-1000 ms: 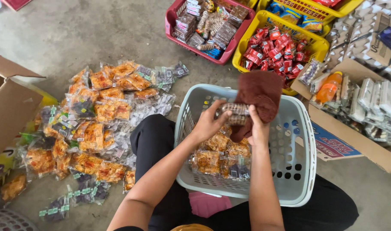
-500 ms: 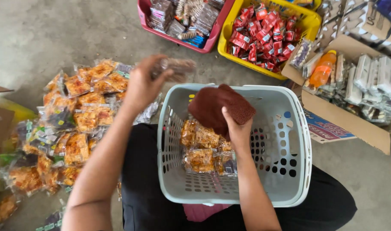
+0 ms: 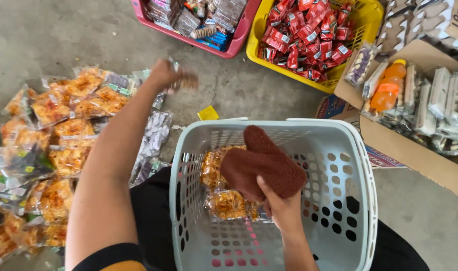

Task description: The recorder is wiping down individual snack packets with a cloth and sorting them into a basket while sitting on the floor of a storage area.

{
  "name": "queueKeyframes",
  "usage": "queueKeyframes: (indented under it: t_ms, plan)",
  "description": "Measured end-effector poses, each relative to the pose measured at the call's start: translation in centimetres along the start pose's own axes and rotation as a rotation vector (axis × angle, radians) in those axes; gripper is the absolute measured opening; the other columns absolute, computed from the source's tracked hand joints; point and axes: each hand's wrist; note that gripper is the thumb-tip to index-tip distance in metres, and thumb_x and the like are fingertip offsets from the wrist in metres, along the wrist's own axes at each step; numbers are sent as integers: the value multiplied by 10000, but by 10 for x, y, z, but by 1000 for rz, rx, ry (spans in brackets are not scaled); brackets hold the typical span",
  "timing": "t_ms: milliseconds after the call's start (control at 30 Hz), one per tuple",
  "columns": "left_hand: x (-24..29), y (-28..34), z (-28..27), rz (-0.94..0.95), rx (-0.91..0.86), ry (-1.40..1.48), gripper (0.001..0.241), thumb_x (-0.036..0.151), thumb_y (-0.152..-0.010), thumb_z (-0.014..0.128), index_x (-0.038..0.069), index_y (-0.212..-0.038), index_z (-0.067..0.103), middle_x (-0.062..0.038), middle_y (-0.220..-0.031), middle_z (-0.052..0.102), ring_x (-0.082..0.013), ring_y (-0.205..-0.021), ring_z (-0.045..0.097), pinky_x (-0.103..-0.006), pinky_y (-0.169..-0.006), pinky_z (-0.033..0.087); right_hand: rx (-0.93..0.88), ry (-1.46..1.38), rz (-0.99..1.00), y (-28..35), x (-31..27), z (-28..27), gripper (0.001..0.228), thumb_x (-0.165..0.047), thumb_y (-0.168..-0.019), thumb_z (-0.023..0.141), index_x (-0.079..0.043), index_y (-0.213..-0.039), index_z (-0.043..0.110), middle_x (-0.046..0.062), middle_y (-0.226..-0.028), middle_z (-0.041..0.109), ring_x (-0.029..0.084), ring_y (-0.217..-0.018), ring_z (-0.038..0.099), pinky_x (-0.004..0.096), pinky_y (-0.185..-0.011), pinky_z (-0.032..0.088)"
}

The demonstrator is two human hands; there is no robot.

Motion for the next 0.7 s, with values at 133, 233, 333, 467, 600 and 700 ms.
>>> queueKeyframes:
  t_ms: [133, 233, 333, 467, 600, 700]
  plan:
    - [54, -58, -13, 295, 199, 942, 663, 346, -877, 798, 106, -1273, 323, -182, -1066, 682, -291, -850, 740, -443, -601, 607, 21, -31, -39, -4, 8, -5, 560, -79, -857, 761, 39, -1348, 520, 137, -1071, 683, 102, -694, 623, 249, -526, 499]
    - [26, -97, -27, 207, 46, 865, 442, 291, -897, 727, 62, -1168, 464, -132, -1015, 706, -214, -811, 780, -383, -600, 651, -2, -83, -101, -3, 12, -11, 612, -61, -866, 751, 37, -1406, 480, 156, -1286, 647, 187, -1094, 704, 317, -856, 629]
    - [-21, -139, -8, 141, -45, 822, 317, 256, -910, 678, 31, -1097, 556, -100, -980, 722, -164, -786, 808, -344, -599, 681, 76, -85, 2, -3, 16, -19, 641, -39, -900, 745, 30, -1485, 494, 238, -1313, 621, 333, -1006, 579, 483, -753, 455]
    - [-32, 26, -45, -97, -5, 595, 460, 417, -1086, 688, -43, -1095, 697, -105, -923, 719, -157, -755, 684, -291, -636, 546, 18, -149, -42, 2, 10, -18, 640, -64, -911, 693, -9, -1500, 450, 197, -1392, 574, 350, -1194, 550, 515, -954, 450]
    - [-102, 127, -58, -132, 3, 586, 328, 287, -958, 744, 82, -1179, 614, -24, -864, 701, -150, -684, 714, -289, -560, 548, -187, -345, -77, -1, 11, -17, 616, -203, -969, 624, -7, -1521, 433, 173, -1493, 544, 364, -1371, 538, 518, -1160, 445]
    - [-197, 151, -28, -355, -33, 988, 256, 207, -917, 740, 62, -1118, 679, -14, -845, 679, -145, -663, 708, -290, -589, 625, -227, -374, -65, -6, 19, 4, 622, -292, -998, 581, -8, -1532, 438, 177, -1527, 532, 372, -1405, 518, 522, -1214, 407]
Point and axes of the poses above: each hand's wrist, its own y-axis away from the middle knuckle, its own z-axis out of the palm, x = y × z
